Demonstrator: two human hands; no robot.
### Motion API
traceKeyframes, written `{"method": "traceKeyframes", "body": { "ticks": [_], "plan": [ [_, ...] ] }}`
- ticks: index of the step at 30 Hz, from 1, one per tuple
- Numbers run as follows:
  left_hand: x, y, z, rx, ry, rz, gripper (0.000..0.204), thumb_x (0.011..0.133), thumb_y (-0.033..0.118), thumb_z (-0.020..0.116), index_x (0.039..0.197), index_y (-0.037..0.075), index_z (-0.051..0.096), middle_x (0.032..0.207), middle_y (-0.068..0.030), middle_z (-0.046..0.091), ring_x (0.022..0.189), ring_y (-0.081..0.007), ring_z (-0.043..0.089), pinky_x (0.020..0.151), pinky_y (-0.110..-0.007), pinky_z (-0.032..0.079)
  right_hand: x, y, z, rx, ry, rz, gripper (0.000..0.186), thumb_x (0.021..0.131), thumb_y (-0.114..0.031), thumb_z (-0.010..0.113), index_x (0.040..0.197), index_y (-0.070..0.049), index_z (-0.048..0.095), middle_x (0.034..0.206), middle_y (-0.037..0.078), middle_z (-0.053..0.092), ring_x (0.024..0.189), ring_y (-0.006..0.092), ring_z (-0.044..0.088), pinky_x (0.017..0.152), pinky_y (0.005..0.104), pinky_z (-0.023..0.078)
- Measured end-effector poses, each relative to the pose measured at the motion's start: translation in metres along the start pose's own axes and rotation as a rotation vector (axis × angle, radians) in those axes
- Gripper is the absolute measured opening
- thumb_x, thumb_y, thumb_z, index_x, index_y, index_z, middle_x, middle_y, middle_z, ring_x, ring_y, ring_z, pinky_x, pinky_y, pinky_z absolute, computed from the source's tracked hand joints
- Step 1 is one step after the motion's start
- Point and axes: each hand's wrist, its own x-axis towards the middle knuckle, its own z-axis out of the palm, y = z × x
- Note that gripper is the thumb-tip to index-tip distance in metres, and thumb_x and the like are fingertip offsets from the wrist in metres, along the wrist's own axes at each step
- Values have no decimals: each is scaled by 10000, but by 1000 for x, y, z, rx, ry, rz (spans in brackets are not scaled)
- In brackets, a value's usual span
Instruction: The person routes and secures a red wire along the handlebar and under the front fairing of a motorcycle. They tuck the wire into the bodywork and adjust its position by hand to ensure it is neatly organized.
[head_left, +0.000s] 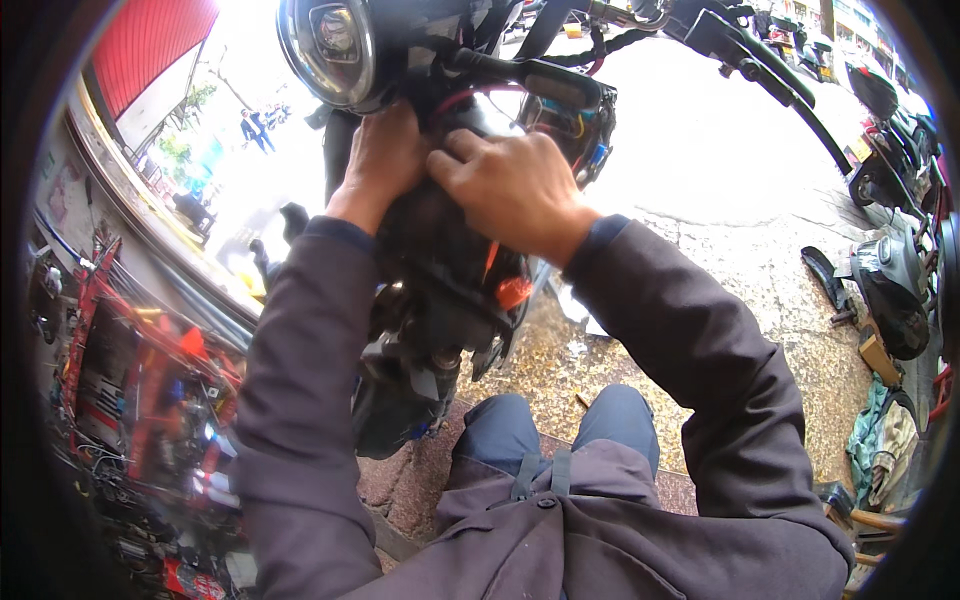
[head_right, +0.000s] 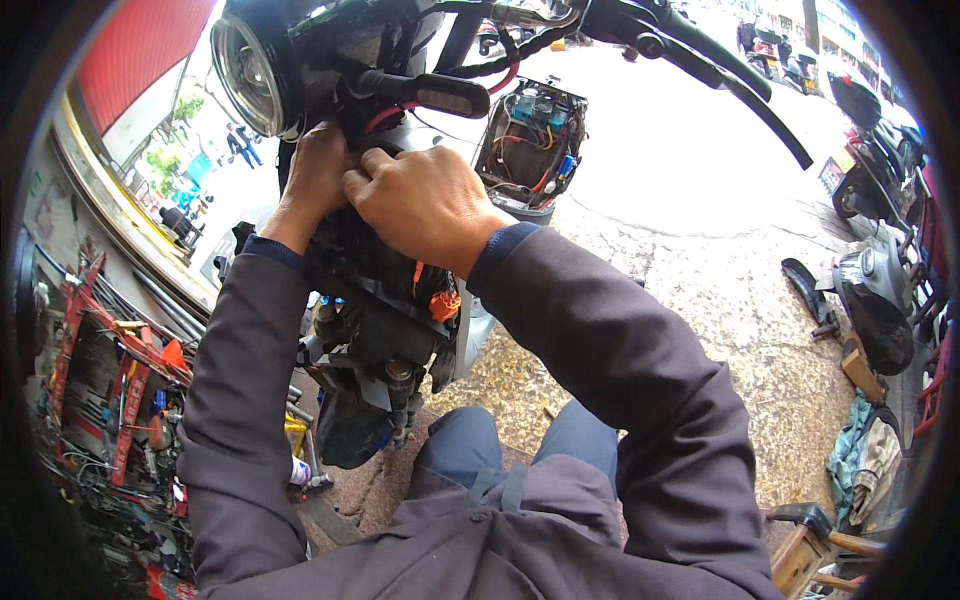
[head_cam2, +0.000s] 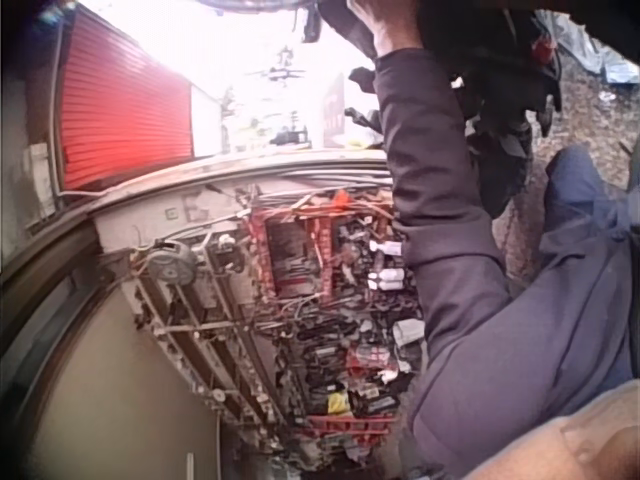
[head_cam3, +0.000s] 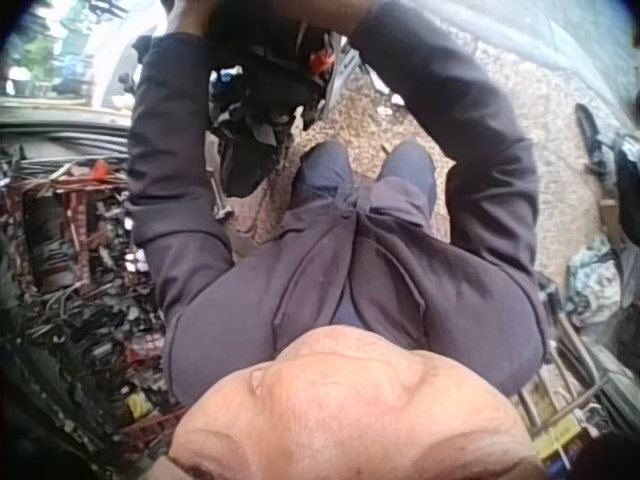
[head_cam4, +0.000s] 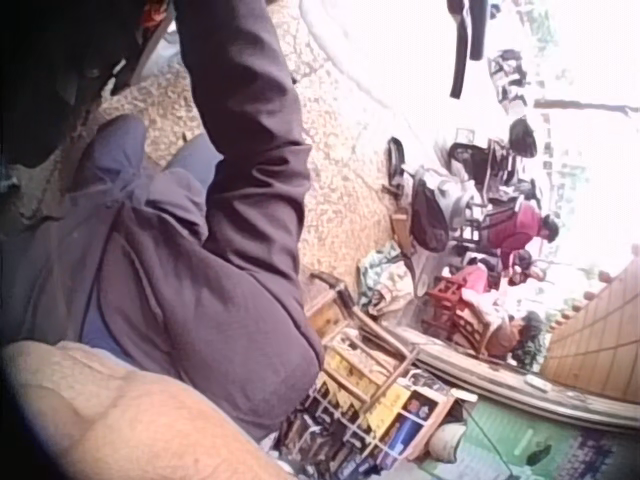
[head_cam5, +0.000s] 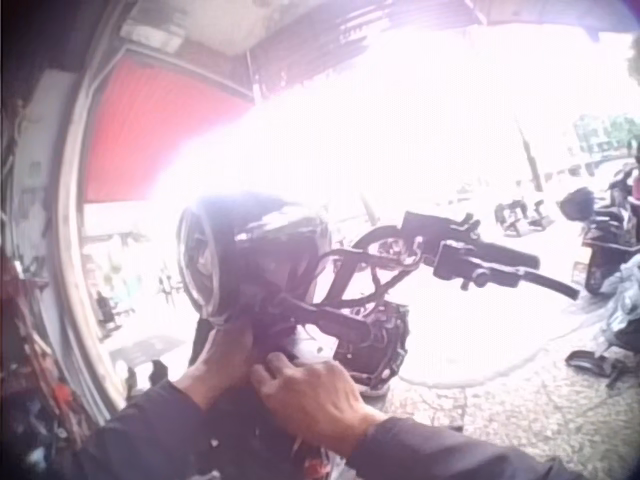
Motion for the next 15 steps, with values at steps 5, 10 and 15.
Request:
{"method": "traceKeyframes", "body": {
  "ticks": [5,10,15],
  "plan": [
    [-2,8,-3,49,-6,-58,448,858,363,686,1002,-59,643,973,-293,693,976,-451,671,864,-515,531,-6,-1,9,128,329,-5,186,837,-156,642,1007,-93,685,992,92,632,918,289,647,697,425,554],
    [-1,22,-5,25,15,-162,502,852,419,709,1026,-48,652,990,-285,696,978,-445,674,871,-498,537,-27,29,19,497,509,500,181,823,-168,719,938,-29,709,898,125,691,850,317,665,728,409,536],
    [2,27,-4,47,27,-185,505,836,412,731,1029,-49,657,1001,-291,690,972,-446,673,864,-499,538,-9,74,45,1119,318,669,266,895,-210,753,1022,23,733,828,106,741,737,144,668,706,307,532]
  ]
}}
